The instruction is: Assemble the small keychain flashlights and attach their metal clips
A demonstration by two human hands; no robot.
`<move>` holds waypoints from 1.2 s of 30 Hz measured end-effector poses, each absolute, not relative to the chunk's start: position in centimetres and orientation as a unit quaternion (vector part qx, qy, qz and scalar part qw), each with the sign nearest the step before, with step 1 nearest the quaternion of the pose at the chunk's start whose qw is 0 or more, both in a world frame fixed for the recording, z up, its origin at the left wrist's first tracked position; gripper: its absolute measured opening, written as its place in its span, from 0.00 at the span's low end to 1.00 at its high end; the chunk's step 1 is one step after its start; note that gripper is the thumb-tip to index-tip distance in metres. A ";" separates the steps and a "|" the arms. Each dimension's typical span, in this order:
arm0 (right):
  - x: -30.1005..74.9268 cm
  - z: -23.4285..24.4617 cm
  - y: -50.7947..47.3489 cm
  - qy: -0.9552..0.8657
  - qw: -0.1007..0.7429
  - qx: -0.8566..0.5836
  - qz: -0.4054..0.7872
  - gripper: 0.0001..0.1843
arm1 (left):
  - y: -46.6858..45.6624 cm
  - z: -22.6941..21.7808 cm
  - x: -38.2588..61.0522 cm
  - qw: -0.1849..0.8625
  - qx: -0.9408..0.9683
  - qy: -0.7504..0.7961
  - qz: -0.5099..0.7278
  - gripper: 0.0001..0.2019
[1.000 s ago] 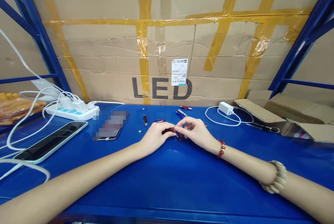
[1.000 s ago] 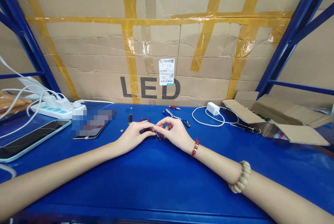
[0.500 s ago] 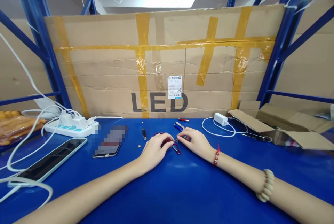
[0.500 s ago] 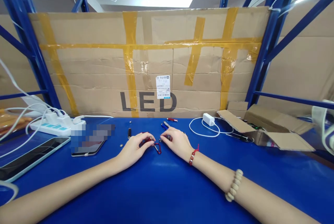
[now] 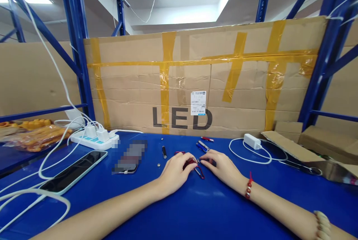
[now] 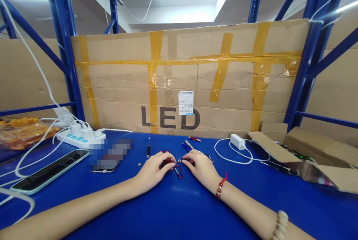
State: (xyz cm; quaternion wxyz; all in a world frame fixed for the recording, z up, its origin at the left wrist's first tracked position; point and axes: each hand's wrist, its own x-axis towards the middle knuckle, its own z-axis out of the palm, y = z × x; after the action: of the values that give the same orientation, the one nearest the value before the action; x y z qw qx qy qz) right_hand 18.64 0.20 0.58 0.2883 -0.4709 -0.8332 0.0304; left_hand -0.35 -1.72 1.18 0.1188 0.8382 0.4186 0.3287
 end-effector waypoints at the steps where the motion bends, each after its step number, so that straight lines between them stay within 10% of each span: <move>1: 18.7 0.6 0.2 -0.836 0.290 -0.466 0.029 0.11 | -1.7 1.2 -0.3 0.116 0.838 0.420 0.328 0.06; 36: 18.5 0.4 0.0 -0.819 0.377 -0.428 0.057 0.09 | -1.3 1.0 -0.4 0.134 0.840 0.404 0.337 0.08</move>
State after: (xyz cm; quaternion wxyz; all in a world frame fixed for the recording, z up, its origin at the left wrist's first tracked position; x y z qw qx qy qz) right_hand 18.45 0.01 0.38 0.3771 -0.4279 -0.8194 0.0575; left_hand -0.41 -1.30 0.99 0.1341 0.8398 0.4041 0.3369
